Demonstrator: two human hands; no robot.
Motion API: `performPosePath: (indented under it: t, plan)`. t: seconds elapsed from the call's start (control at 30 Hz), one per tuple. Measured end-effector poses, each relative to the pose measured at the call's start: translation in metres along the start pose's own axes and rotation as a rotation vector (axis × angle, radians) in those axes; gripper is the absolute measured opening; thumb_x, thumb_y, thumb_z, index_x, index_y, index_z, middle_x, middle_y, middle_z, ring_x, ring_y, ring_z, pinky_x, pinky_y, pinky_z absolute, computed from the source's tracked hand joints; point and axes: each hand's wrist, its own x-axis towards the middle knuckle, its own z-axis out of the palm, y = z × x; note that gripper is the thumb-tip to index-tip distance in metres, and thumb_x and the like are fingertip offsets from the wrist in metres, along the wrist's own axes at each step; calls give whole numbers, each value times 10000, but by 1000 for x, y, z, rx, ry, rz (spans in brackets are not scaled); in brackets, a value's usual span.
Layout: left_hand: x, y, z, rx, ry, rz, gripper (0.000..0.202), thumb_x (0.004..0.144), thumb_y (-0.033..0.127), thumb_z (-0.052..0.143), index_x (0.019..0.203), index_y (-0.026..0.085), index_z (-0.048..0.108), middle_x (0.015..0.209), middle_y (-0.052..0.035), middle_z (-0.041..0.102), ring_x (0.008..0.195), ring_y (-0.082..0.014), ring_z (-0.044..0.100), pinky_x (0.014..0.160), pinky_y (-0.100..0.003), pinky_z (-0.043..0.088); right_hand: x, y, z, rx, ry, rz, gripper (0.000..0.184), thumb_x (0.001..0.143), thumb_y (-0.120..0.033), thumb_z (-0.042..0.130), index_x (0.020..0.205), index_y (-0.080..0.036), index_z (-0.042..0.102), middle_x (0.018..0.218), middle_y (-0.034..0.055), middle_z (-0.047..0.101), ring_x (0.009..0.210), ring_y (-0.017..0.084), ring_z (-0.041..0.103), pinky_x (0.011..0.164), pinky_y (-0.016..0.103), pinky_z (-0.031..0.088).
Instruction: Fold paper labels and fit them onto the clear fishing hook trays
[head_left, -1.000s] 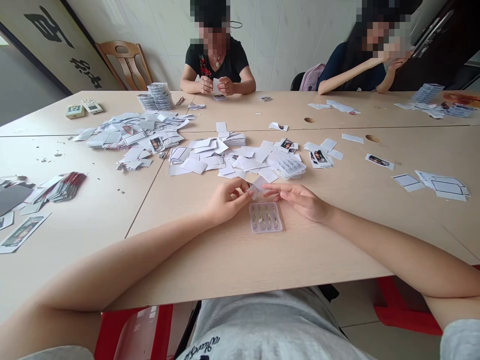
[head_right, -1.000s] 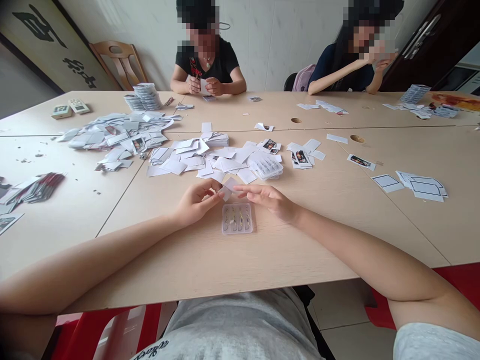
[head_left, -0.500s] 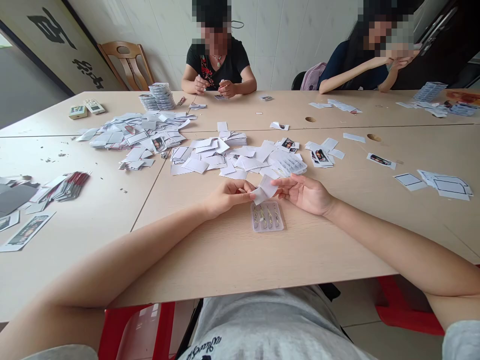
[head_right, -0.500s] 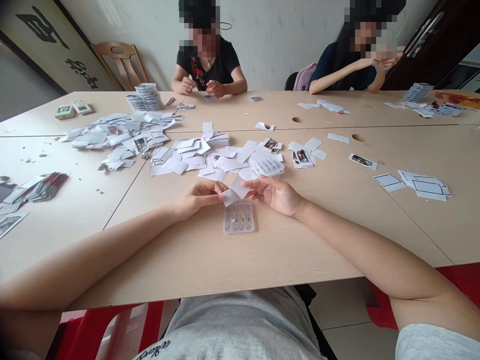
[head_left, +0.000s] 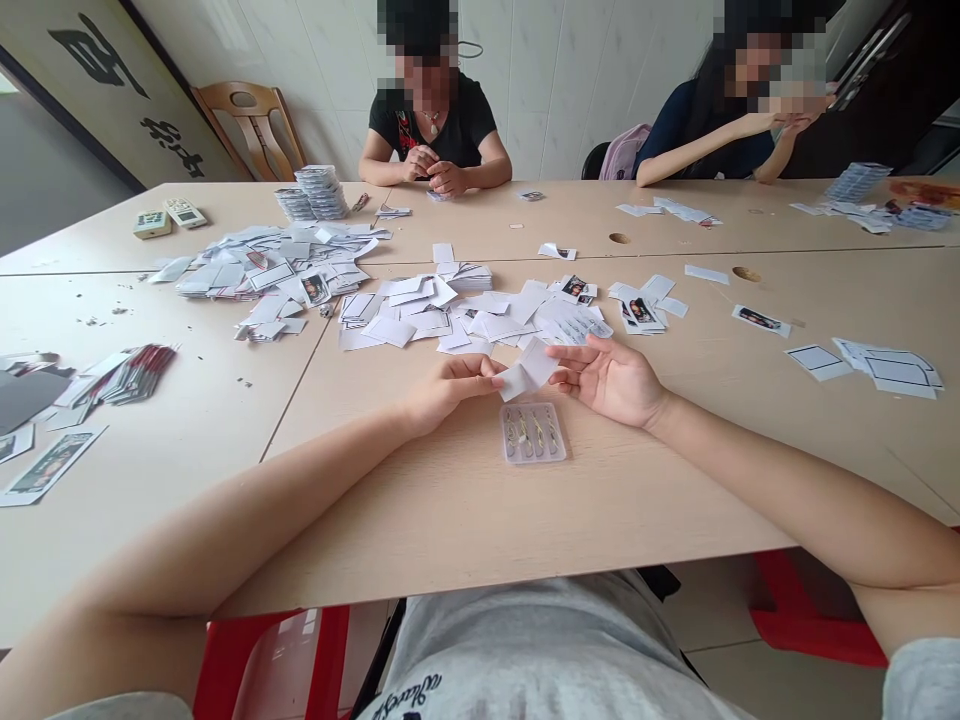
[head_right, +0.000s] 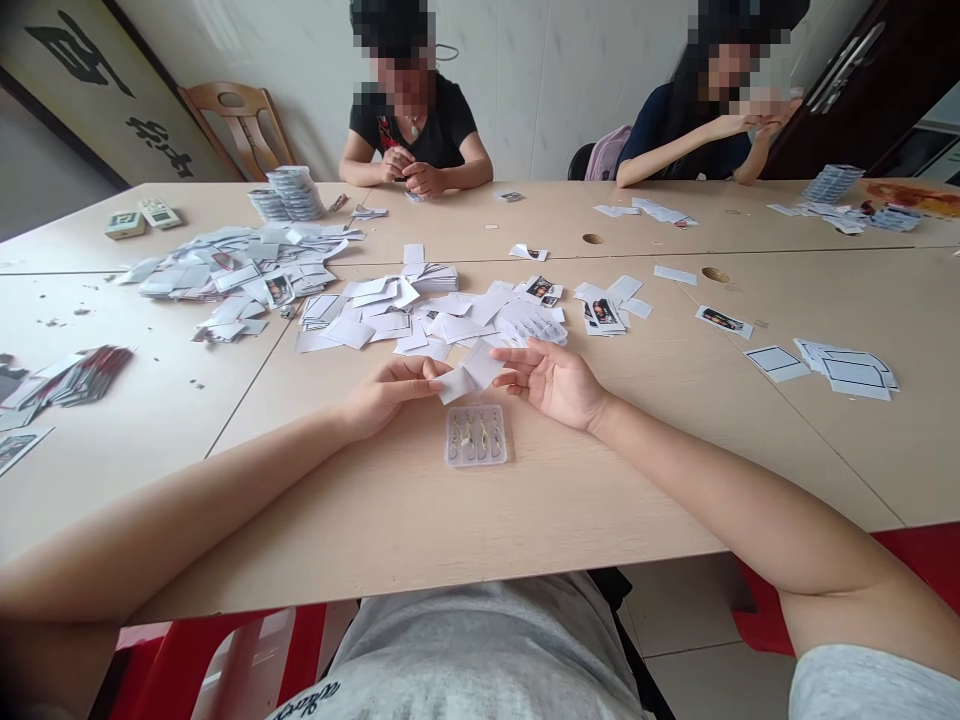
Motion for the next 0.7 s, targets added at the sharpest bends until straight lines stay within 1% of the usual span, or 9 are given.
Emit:
performPosePath:
  t: [0.17, 0.23, 0.33, 0.4, 0.53, 0.7]
  plan:
    - [0, -1, -1, -33, 15, -17, 211, 777, 256, 630, 633, 151, 516, 979, -49, 668, 881, -182, 576, 810, -330, 377, 0, -1, 1, 42, 48, 4, 366, 868, -381, 469, 997, -143, 716, 1044, 50, 694, 845, 170, 628, 760, 268, 464]
    - [0, 0, -1, -39, 27, -27, 217, 768, 252, 626, 622, 149, 503, 995, -53, 665, 893, -189, 575, 815, -334, 380, 0, -1, 0, 40, 56, 5, 360, 867, -384, 466, 988, -156, 716, 1054, 52, 692, 847, 177, 628, 757, 278, 465]
    - [0, 1, -1, -58, 35, -42, 227, 762, 241, 608, 605, 149, 472, 1022, -60, 663, 916, -194, 572, 841, -342, 379, 0, -1, 0, 32, 54, 1, 354, 865, -394, 465, 975, -169, 716, 1025, 57, 701, 848, 190, 628, 754, 301, 463]
    - [0, 3, 0, -82, 37, -46, 233, 754, 232, 602, 596, 150, 451, 1035, -60, 664, 908, -186, 571, 833, -333, 379, 0, -1, 0, 37, 48, -1, 350, 866, -394, 466, 975, -172, 714, 1011, 58, 707, 848, 191, 626, 753, 308, 461]
    - [1, 4, 0, -123, 65, -69, 212, 723, 217, 619, 608, 151, 454, 1017, -47, 672, 853, -163, 565, 780, -306, 372, 0, -1, 1, 72, 54, 1, 356, 882, -379, 439, 964, -171, 716, 1048, 46, 702, 853, 196, 623, 745, 302, 456]
    - [2, 4, -1, -170, 106, -72, 185, 705, 202, 634, 616, 150, 480, 970, -35, 677, 833, -154, 554, 760, -297, 362, 1, -2, 0, 115, 54, 7, 358, 873, -367, 447, 983, -146, 706, 1066, 43, 697, 847, 187, 621, 737, 288, 461]
